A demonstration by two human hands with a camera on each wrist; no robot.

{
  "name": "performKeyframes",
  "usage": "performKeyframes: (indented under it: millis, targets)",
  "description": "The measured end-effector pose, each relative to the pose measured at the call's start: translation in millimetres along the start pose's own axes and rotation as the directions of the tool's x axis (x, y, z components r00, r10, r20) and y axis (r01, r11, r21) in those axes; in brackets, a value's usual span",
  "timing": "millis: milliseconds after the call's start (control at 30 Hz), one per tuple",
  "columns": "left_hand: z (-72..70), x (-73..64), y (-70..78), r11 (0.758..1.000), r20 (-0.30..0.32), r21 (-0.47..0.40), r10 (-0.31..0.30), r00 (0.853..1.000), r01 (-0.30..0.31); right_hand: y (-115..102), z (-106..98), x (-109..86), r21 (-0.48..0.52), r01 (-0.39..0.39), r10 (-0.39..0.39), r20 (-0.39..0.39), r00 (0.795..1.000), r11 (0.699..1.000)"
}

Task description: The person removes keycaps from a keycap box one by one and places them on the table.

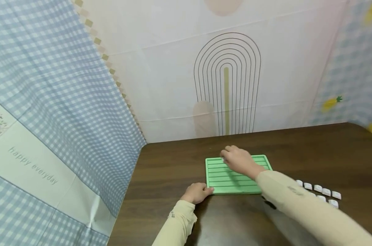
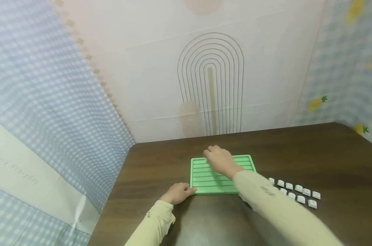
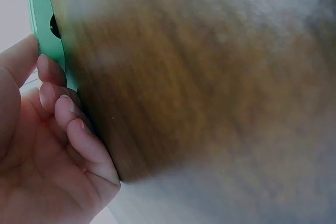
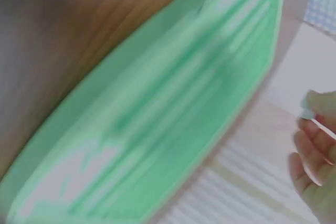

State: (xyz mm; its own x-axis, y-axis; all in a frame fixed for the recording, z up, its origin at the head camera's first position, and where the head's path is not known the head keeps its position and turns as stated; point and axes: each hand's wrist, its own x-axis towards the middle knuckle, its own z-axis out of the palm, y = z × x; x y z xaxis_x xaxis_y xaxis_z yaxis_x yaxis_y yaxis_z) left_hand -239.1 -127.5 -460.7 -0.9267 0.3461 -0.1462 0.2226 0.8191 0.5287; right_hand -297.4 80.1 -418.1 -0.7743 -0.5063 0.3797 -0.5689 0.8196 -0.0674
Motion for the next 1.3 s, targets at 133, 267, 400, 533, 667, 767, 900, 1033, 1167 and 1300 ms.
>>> performKeyframes:
  millis: [133,267,400,533,667,767,900,1033,1167,1300]
  targets:
    - [-4.7,-1.3,-4.0,1.0,-0.004,-0.025,0.016,1.0,-0.016,29,-36,-43.5,-0.01,-0.023,0.023,0.038,0.999,1.0]
    - [-12.6,-4.7,-8.1,0.999,0.007,-0.025,-0.026,1.0,0.026,56,-57,-98.3,-0.04,-0.104,0.107,0.069,0.992,0.994]
    - [-20.3,-8.0,-15.2,0.999,0.011,-0.007,-0.034,0.999,0.034,73,-58,-149.4,-0.064,-0.209,0.215,0.116,0.97,0.976]
    - [-27.4,-9.1,-24.5,0.999,0.002,0.006,-0.034,0.999,0.034,77,-45,-179.2,-0.055,-0.262,0.267,0.143,0.953,0.963]
    - [-29.6,-8.9,-31.6,0.999,0.003,0.016,-0.037,0.999,0.037,74,-31,-187.6,-0.064,-0.244,0.25,0.118,0.961,0.968]
    - [-28.6,-10.7,-34.2,0.999,0.01,0.004,-0.039,0.999,0.039,71,-24,-188.4,-0.084,-0.236,0.244,0.1,0.965,0.968]
    - [-23.5,-13.7,-35.9,1.0,-0.021,0.003,-0.019,1.0,0.02,67,-22,-189.4,-0.088,-0.238,0.246,0.1,0.964,0.967]
    - [-18.5,-15.2,-34.9,0.999,-0.075,0.03,0.017,0.997,-0.014,61,-26,-187.9,-0.079,-0.253,0.259,0.076,0.963,0.964]
    - [-16.3,-16.8,-31.5,0.999,-0.138,0.037,-0.02,0.99,0.025,46,-24,-172.3,-0.051,-0.242,0.243,0.008,0.97,0.969]
    - [-14.1,-15.9,-18.3,0.991,-0.25,0.104,-0.059,0.966,0.087,28,-13,-145.0,-0.059,-0.194,0.191,-0.047,0.98,0.979]
